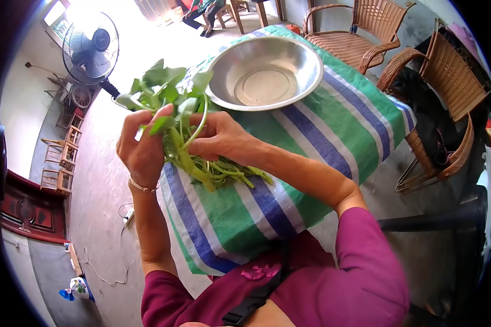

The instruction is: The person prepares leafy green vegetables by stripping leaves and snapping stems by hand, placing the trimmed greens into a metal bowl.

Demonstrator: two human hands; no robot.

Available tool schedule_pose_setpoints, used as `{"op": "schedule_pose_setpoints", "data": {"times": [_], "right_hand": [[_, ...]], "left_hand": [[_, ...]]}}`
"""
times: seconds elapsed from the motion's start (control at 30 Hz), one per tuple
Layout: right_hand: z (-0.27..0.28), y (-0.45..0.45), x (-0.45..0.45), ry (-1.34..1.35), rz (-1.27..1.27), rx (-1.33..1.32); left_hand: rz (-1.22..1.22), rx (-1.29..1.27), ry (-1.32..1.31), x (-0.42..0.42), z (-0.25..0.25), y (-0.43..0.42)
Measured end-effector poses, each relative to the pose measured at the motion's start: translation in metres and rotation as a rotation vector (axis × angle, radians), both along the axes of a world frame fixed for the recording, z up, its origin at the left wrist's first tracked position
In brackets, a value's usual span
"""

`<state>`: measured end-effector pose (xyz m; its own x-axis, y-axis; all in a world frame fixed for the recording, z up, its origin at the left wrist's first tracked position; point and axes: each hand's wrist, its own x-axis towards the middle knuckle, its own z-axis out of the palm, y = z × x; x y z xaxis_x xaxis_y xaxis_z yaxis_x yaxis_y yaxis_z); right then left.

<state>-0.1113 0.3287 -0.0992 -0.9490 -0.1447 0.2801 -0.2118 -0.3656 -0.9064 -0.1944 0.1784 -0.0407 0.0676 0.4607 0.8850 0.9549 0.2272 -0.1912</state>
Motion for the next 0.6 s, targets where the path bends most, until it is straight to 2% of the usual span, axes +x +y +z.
{"op": "schedule_pose_setpoints", "data": {"times": [0.1, 0.17, 0.27, 0.33, 0.37, 0.43, 0.47, 0.53, 0.57, 0.6], "right_hand": [[-0.013, 0.008, 0.001, 0.069, -0.124, 0.063], [-0.028, 0.008, 0.001, 0.106, -0.332, 0.131], [-0.069, 0.013, -0.007, 0.116, -0.406, 0.099], [-0.072, 0.015, -0.004, 0.037, -0.399, 0.047], [-0.073, 0.014, -0.004, 0.038, -0.403, 0.047], [-0.076, 0.010, -0.005, 0.136, -0.520, 0.142], [-0.083, 0.010, -0.007, 0.136, -0.519, 0.141], [-0.092, 0.011, -0.013, 0.287, -0.571, 0.301], [-0.096, 0.013, -0.014, 0.288, -0.575, 0.301], [-0.092, 0.014, -0.011, 0.238, -0.556, 0.287]], "left_hand": [[-0.062, -0.031, -0.147, 0.000, -0.017, 0.012], [-0.078, 0.038, -0.457, 0.008, -0.038, 0.013], [-0.038, 0.115, -0.465, 0.015, -0.069, 0.006], [-0.013, 0.036, -0.857, 0.033, -0.083, -0.004], [-0.032, 0.010, -0.937, 0.037, -0.091, 0.000], [0.025, -0.073, -0.938, 0.041, -0.103, 0.009], [0.027, -0.074, -0.938, 0.042, -0.108, 0.013], [0.015, -0.051, -0.981, 0.039, -0.116, 0.019], [0.012, -0.053, -0.980, 0.035, -0.121, 0.020], [-0.044, 0.003, -1.100, 0.032, -0.127, 0.021]]}}
